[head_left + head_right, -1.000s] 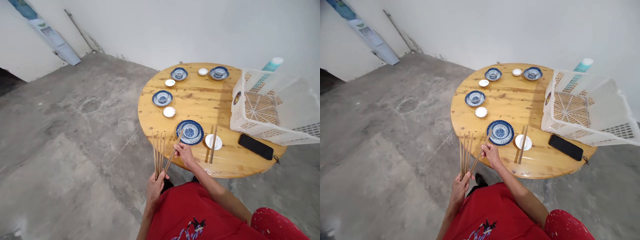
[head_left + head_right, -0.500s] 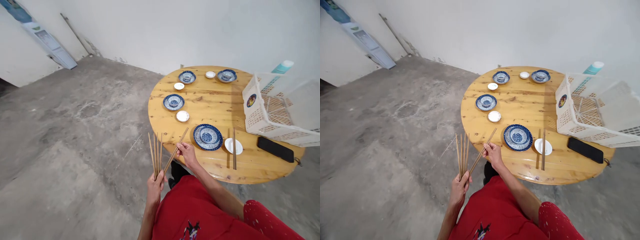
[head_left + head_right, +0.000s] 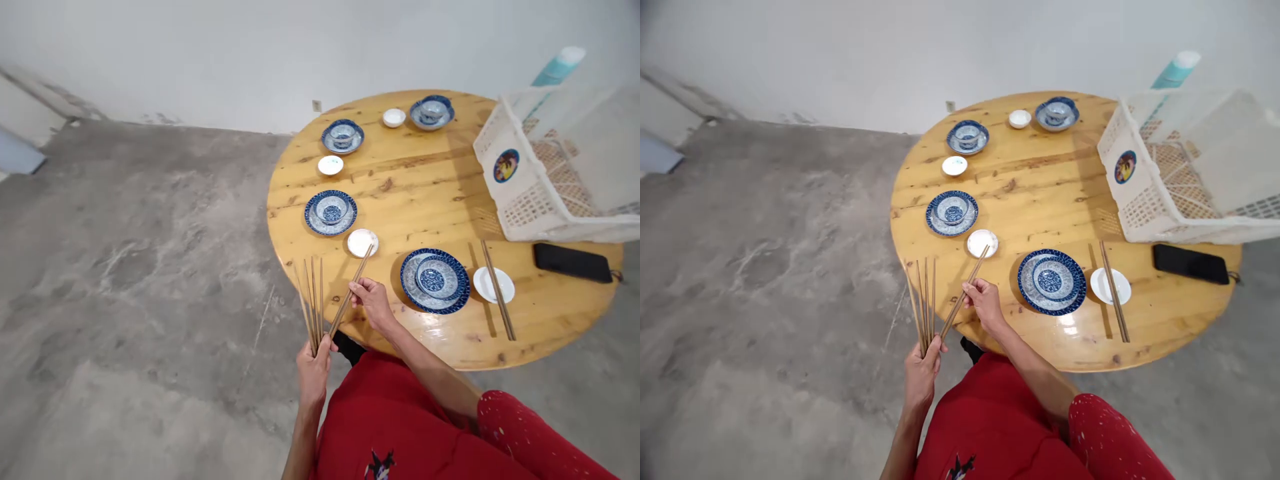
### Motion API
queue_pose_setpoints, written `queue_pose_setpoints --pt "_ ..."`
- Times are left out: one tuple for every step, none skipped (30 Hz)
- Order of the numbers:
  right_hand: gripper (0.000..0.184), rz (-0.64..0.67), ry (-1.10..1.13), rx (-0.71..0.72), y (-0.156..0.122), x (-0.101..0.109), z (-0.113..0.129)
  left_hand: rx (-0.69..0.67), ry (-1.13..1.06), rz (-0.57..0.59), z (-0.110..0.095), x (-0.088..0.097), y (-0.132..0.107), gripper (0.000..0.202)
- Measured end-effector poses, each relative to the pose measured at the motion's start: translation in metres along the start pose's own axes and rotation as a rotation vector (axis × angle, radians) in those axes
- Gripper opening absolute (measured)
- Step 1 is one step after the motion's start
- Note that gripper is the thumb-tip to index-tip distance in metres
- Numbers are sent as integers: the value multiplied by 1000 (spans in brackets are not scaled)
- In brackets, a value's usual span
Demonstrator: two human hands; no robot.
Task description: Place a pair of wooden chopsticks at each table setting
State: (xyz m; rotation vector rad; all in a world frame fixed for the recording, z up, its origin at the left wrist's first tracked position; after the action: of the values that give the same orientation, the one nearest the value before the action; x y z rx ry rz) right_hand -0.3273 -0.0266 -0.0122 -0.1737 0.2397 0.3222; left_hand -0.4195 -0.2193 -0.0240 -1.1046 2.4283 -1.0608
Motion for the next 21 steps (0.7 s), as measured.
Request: queue_pose_setpoints --pt "35 -38 4 -7 6 -2 0 -9 58 -3 -11 0 10 45" --pt "35 -76 8 -19 12 -5 0 -24 122 -7 -22 -1 19 44" --pt "36 -112 8 -31 17 -7 0 -49 194 -8 -33 -2 27 42" --pt "36 -144 7 -43 21 -9 0 -88 269 -8 -46 -4 34 40" --pt "36 -171 4 -52 25 -12 0 -139 345 -8 -59 -6 39 38" --pt "35 -195 -1 -56 28 -14 0 -198 416 -5 -71 -8 42 35" --pt "35 -220 -6 -56 31 -17 0 -257 480 -1 -83 -10 45 32" --pt "35 -244 -12 -54 34 -19 0 -313 532 3 -93 -11 46 29" --pt "34 -270 -19 -50 36 -21 1 -361 574 6 -101 -11 48 27" --pt "34 -294 -28 -41 37 -23 3 -400 611 14 -108 -11 50 25" --pt "34 -313 -41 -29 39 -25 5 -438 643 27 -114 -10 52 23" --pt "34 -329 -55 -13 41 -28 8 -484 671 44 -120 -11 55 22" --pt "34 -342 -69 5 43 -29 11 -544 701 66 -126 -12 57 22" --pt "34 -357 -80 26 45 -31 15 -617 736 94 -132 -14 60 23" --pt "34 -376 -85 47 48 -32 18 -699 774 127 -139 -17 63 24" --pt "34 -401 -84 64 50 -33 21 -785 814 161 -145 -21 65 26" --pt "33 -431 -80 78 52 -33 24 -870 852 192 -150 -26 67 28" --pt "33 -464 -75 87 54 -33 25 -951 884 219 -155 -29 70 30" --pt "32 -499 -70 91 56 -33 26 -1028 907 242 -161 -32 72 31" --pt "31 -534 -64 90 58 -33 27 -1100 918 263 -166 -35 75 32" --pt "30 -569 -62 88 60 -35 27 -1165 922 289 -172 -36 78 32"
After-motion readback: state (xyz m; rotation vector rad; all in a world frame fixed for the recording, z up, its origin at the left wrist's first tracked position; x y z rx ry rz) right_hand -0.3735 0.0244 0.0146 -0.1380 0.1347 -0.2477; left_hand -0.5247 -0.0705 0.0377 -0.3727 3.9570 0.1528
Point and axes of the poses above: each hand's wrist, its own y-axis towards the middle knuckle, its own x-axis out of the back of the hand, z = x × y, the point moved 8 cm from there along y, towards the middle knuckle, and after that the axes turned 15 degrees about x, right-handed, at the moved point
